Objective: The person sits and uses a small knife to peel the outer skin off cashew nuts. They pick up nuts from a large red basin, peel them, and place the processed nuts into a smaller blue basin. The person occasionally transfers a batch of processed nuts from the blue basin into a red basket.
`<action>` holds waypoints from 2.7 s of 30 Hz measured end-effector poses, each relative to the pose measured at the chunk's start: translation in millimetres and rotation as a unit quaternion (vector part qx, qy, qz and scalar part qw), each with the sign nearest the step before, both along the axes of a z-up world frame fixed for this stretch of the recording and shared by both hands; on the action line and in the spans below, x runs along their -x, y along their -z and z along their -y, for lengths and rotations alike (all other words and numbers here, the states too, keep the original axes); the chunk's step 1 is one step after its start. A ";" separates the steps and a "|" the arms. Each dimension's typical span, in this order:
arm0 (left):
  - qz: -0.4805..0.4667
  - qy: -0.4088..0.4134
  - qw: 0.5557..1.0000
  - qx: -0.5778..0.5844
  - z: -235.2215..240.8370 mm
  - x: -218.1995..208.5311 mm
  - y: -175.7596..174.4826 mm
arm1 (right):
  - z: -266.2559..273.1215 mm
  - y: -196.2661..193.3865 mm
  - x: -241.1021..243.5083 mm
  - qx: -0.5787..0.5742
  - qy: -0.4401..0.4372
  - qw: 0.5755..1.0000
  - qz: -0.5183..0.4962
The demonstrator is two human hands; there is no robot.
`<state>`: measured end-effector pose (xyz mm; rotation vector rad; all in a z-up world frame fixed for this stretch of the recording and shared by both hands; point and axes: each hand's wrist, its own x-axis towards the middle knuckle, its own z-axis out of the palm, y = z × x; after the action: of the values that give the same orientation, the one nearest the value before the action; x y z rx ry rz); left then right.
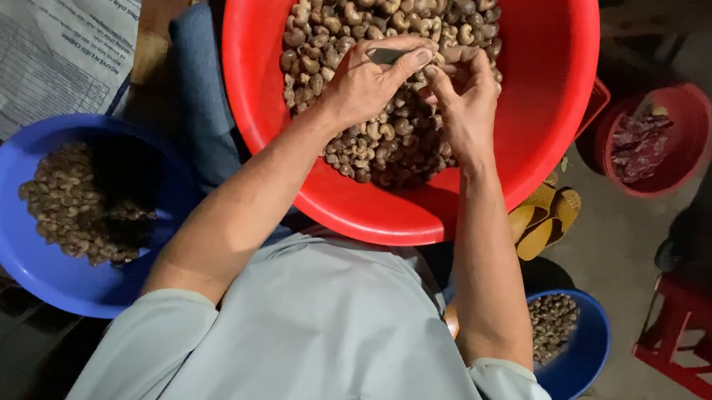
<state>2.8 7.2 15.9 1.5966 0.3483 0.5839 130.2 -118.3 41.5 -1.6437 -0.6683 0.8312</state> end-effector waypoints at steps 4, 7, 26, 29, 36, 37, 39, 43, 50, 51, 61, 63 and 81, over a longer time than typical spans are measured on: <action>0.004 0.010 1.000 0.016 0.8 0.5 -5.4 | -1.3 -13.4 4.7 -0.036 -0.010 0.998 0.056; 0.023 0.022 0.999 0.013 0.0 0.0 -4.9 | 0.4 -12.5 5.3 -0.035 -0.027 0.992 0.114; -0.011 0.031 0.998 0.059 -0.8 3.9 -17.4 | 2.0 -10.0 3.1 -0.054 -0.053 0.978 0.195; 0.012 0.018 1.000 -0.015 -0.4 3.1 -9.7 | 3.3 -9.1 3.9 -0.060 -0.043 0.978 0.197; -0.037 -0.029 0.999 -0.004 1.7 4.7 -8.9 | 15.6 -11.3 -9.0 -0.060 0.052 0.970 0.230; -0.045 -0.056 0.996 -0.050 1.7 5.0 -5.5 | 19.8 -11.2 -12.8 -0.082 0.076 0.977 0.181; -0.061 -0.072 0.991 -0.100 2.2 4.8 8.2 | 40.3 -29.1 -13.5 -0.110 0.126 0.963 0.212; -0.047 -0.065 0.984 -0.159 5.0 2.9 12.0 | 108.5 -43.4 -21.3 -0.134 0.278 0.906 0.290; -0.041 -0.036 0.979 -0.195 9.0 0.1 10.3 | 295.6 37.3 -59.1 0.105 0.502 0.855 0.071; -0.041 -0.039 0.980 -0.193 9.7 -0.5 11.6 | 320.5 46.7 -60.2 0.160 0.567 0.808 0.007; -0.034 -0.043 0.986 -0.158 11.4 -3.7 23.7 | 550.9 119.2 -84.5 0.050 0.768 0.614 -0.178; -0.055 -0.043 0.986 -0.149 10.5 -1.6 18.3 | 542.1 133.6 -89.7 0.023 0.736 0.662 -0.140; -0.066 -0.060 0.969 -0.229 8.3 0.3 29.8 | 55.1 -15.8 0.4 0.091 -0.180 0.876 0.438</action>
<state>2.5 -1.1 -13.9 2.0757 0.4342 0.6864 129.8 -173.4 57.4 -2.0941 -1.6033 0.3555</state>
